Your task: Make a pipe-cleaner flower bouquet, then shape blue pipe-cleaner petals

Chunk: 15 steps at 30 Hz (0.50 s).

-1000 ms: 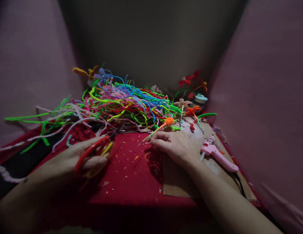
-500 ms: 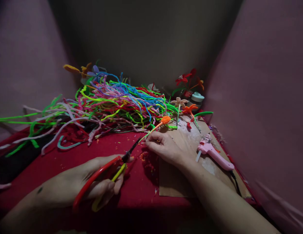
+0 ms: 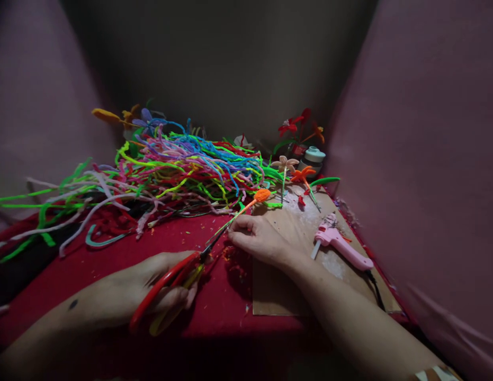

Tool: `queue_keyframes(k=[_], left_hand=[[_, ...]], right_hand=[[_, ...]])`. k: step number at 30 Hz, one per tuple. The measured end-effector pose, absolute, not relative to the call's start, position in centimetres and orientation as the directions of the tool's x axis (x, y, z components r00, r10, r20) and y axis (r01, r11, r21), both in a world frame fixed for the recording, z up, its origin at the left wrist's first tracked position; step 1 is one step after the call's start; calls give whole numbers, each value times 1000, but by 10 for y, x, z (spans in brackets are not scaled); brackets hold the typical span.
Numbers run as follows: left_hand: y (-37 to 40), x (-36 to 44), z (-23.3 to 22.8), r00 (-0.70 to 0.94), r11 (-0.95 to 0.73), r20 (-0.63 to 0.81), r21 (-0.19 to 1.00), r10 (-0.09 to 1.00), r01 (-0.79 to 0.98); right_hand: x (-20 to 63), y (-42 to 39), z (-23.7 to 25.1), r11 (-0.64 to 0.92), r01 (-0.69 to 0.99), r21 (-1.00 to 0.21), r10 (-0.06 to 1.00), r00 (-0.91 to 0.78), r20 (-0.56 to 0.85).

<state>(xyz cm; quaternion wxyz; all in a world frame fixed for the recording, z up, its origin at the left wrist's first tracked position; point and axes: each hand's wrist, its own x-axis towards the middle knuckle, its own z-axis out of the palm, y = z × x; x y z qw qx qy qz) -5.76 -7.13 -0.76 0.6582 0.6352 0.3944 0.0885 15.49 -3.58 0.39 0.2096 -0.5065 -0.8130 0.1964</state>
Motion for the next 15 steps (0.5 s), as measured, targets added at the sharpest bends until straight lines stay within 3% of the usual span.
queue_keyframes(k=[6, 11, 15], left_hand=[[-68, -52, -6, 666, 151, -401, 903, 629, 402], [-64, -54, -5, 634, -49, -310, 874, 709, 483], [-67, -61, 5, 590, -154, -242, 828, 770, 540]], right_hand=[[156, -35, 7, 369, 767, -525, 919, -386, 83], [157, -34, 4, 383, 706, -596, 914, -383, 133], [160, -31, 0, 292, 667, -686, 940, -333, 76]])
